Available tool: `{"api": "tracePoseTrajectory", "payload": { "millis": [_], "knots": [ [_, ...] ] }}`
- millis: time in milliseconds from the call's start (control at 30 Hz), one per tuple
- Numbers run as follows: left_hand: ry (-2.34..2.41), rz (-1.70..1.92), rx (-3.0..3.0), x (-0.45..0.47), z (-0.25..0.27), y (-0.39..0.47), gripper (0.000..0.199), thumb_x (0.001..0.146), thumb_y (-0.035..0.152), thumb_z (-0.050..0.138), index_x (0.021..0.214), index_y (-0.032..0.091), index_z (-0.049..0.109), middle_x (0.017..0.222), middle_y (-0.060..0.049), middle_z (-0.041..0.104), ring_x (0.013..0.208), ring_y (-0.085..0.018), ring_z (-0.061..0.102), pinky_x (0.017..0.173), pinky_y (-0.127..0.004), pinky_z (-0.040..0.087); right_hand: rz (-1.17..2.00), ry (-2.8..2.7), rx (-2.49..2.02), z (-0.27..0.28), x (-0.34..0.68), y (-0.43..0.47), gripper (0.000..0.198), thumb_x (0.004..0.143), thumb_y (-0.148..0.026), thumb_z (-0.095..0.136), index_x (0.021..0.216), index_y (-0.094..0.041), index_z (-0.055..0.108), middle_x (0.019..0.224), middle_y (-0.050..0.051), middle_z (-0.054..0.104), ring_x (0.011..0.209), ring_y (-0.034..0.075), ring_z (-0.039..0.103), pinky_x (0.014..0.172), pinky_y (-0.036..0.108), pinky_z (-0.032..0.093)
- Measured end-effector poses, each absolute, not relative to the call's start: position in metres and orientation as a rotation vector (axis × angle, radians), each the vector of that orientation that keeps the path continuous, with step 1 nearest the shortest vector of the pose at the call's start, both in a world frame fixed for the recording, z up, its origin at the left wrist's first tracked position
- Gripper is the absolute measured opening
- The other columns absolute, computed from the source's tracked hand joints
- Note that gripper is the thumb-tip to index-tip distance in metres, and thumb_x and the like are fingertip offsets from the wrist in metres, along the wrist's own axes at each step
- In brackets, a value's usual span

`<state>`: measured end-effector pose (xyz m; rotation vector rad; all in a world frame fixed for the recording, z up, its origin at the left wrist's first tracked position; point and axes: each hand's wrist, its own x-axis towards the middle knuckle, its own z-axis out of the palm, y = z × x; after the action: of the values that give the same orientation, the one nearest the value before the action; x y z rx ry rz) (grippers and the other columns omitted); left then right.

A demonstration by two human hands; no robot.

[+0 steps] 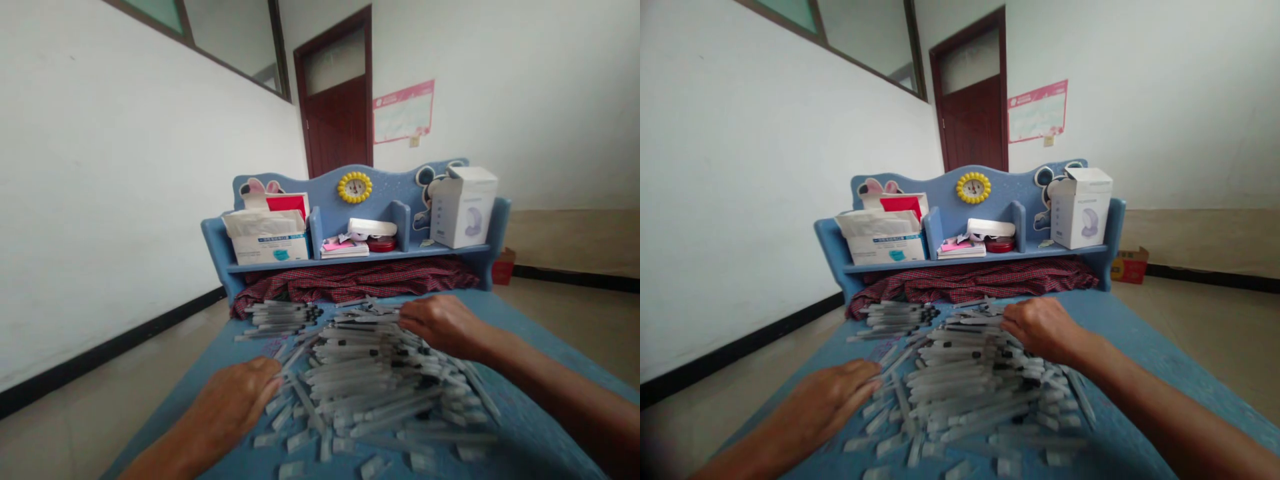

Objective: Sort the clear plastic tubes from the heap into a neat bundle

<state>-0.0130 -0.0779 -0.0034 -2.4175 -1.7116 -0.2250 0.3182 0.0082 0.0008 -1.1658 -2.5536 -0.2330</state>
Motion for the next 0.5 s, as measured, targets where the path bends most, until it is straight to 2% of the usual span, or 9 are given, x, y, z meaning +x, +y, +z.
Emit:
{"api": "tracePoseTrajectory", "payload": {
  "millis": [167, 300, 500],
  "knots": [
    [-1.826, -0.011, -2.385, -0.004, -0.019, -0.069, 0.029, 0.088, 0.026, 0.035, 0.092, 0.018, 0.063, 0.091, -0.01, 0.064, 0.083, -0.023, 0.064, 0.076, -0.035, 0.049, -0.438, -2.589, -1.156, -0.006, 0.281, 0.025, 0.029, 0.092, -0.032, 0.041, 0.08, -0.017, 0.062, 0.075, 0.007, 0.07, 0.064, 0.015, 0.064, 0.052, 0.024, 0.028],
    [-1.872, 0.066, -2.38, -0.003, -0.016, -0.07, 0.025, 0.086, 0.026, 0.041, 0.096, 0.018, 0.062, 0.096, -0.011, 0.061, 0.084, -0.023, 0.062, 0.076, -0.034, 0.049, -0.53, -2.605, -1.119, -0.012, 0.271, 0.03, 0.024, 0.09, -0.033, 0.046, 0.083, -0.017, 0.062, 0.076, 0.009, 0.069, 0.062, 0.017, 0.064, 0.051, 0.024, 0.03],
    [-1.879, -0.04, -2.414, -0.012, -0.017, -0.073, 0.023, 0.088, 0.027, 0.042, 0.095, 0.017, 0.062, 0.095, -0.009, 0.06, 0.087, -0.021, 0.06, 0.08, -0.032, 0.047, -0.606, -2.572, -1.124, -0.025, 0.276, 0.033, 0.027, 0.09, -0.034, 0.045, 0.079, -0.017, 0.063, 0.076, 0.007, 0.069, 0.06, 0.016, 0.062, 0.05, 0.024, 0.026]
  ]
}}
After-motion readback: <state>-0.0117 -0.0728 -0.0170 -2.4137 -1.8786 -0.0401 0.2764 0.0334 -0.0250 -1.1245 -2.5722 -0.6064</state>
